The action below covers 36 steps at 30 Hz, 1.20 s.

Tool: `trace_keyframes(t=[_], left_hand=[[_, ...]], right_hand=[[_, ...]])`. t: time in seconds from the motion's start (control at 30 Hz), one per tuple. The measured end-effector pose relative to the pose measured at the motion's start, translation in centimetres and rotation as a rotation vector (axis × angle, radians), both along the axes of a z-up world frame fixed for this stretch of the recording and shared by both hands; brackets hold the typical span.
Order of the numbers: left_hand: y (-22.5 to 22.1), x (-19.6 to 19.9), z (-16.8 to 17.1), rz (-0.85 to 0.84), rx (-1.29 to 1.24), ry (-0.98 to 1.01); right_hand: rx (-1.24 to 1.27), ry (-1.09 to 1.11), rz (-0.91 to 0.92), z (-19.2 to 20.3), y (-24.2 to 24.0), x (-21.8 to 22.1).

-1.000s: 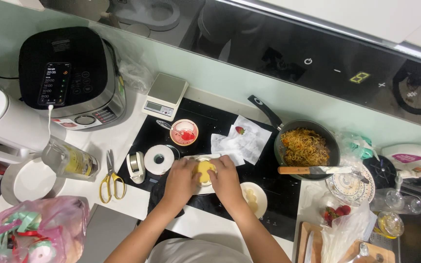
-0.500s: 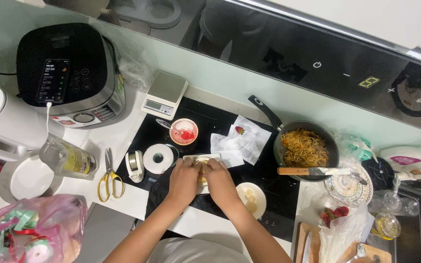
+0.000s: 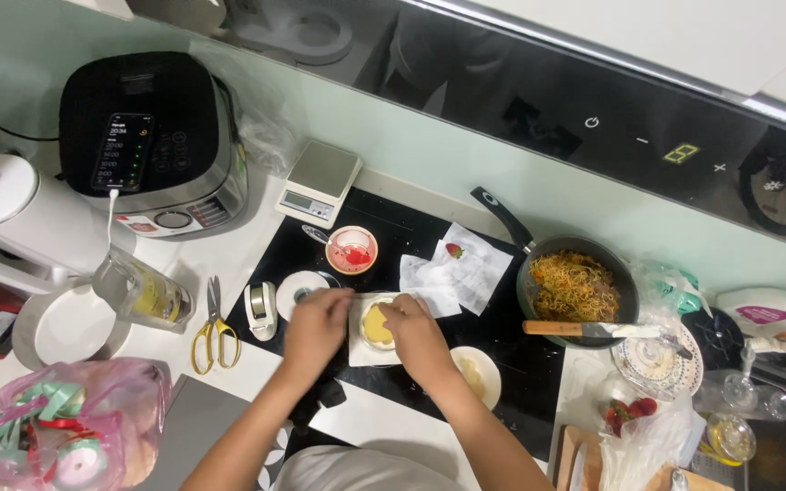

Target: Assembling and decorating a small dessert with cream and fruit in a kitchen setting.

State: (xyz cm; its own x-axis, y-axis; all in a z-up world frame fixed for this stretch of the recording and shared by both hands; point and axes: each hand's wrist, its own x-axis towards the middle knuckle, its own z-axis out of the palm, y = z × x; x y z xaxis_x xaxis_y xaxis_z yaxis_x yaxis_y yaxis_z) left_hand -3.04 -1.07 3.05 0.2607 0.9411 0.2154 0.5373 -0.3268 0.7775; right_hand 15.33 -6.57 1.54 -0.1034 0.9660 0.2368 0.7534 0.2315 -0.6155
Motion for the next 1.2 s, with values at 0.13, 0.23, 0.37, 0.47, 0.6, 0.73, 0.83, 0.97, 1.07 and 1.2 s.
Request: trace_keyframes(t=[0.13, 0.23, 0.37, 0.47, 0.6, 0.73, 0.83, 0.97, 1.07, 1.2], left_hand=[[-0.9, -3.5, -1.2, 0.148, -0.088, 0.033], [-2.2, -5.5, -4.1, 0.131, -0.159, 0.163], [-4.8, -5.8, -5.8, 0.096, -0.312, 0.354], [-6.0, -5.4, -7.0, 0.086, -0.29, 0.35], [-6.4, -5.5, -7.6, 0.094, -0.205, 0.292], [-7.1, -6.5, -9.7, 0.07, -0.131, 0.225], [-6.9, -8.0, -12.4, 0.077, -0.144, 0.072], [-8.3, -9.8, -14.1, 0.221, -0.282, -0.134], [-8.5, -9.8, -13.0, 0.206, -0.253, -0.092], [-7.6, -9.7, -12.7, 0.03, -0.238, 0.063]], right_hand=[[-0.054, 0.082, 0.026, -0.2, 0.7, 0.1], [-0.063, 0.025, 0.08, -1.1, 1.4, 0.1], [-0.103, 0.001, 0.084, -1.4, 1.6, 0.0], [-0.098, -0.015, 0.098, -1.4, 1.4, 0.0], [-0.069, -0.028, 0.111, -1.1, 1.5, 0.0], [0.021, -0.009, 0.112, 2.1, -0.3, -2.9], [0.089, -0.015, 0.178, 0.5, -1.0, -6.6], [-0.106, -0.091, 0.352, -4.2, -1.4, -11.2], [-0.162, -0.125, 0.385, -8.5, -0.5, -12.1], [-0.02, -0.071, 0.446, -10.7, -0.8, -12.1]])
